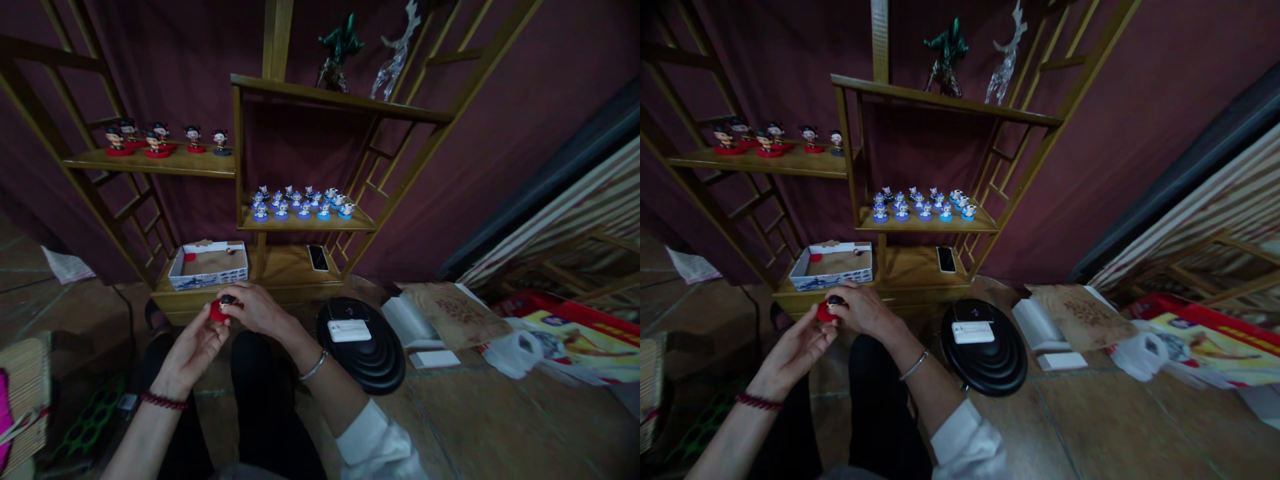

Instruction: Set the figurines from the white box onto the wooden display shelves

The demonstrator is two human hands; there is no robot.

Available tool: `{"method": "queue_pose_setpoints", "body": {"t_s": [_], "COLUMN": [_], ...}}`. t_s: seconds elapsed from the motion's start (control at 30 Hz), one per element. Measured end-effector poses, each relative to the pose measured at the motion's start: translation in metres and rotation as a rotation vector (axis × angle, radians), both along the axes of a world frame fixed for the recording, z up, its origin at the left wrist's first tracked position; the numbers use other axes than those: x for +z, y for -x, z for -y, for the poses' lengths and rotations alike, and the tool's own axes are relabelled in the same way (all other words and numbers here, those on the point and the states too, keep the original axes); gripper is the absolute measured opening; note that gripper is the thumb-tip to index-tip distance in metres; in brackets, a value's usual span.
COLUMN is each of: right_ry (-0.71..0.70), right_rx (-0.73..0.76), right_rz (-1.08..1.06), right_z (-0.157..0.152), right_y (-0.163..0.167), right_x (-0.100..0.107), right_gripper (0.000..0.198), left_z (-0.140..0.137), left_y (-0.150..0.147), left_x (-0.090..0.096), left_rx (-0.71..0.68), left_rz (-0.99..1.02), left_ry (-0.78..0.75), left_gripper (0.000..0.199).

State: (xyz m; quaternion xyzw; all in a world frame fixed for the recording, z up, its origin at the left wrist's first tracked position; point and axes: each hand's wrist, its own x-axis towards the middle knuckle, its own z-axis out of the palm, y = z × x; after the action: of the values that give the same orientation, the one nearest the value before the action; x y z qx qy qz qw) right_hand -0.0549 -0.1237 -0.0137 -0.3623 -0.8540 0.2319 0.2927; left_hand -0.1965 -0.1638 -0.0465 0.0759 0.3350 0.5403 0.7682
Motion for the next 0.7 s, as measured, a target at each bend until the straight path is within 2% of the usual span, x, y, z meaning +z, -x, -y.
{"method": "queue_pose_setpoints", "body": {"t_s": [0.27,0.5,0.7], "right_ry": [0.005,0.019,-0.018], "right_rx": [0.049,0.106,0.161], "right_rz": [0.034,0.016,0.032], "right_z": [-0.002,-0.011,-0.014], "right_y": [0.006,0.029,0.039], "right_x": [0.004,0.028,0.043], "right_gripper": [0.018,0.032,0.030], "left_z": [-0.001,-0.006,-0.005], "left_y": [0.005,0.025,0.037], "left_x": [-0.004,0.007,0.014], "left_rx": [-0.041,-0.015,0.006], "left_rz": [0.073,0.142,0.169], "left_ry": [0.002,-0.086,-0.163], "left_gripper": [0.019,0.021,0.019]}}
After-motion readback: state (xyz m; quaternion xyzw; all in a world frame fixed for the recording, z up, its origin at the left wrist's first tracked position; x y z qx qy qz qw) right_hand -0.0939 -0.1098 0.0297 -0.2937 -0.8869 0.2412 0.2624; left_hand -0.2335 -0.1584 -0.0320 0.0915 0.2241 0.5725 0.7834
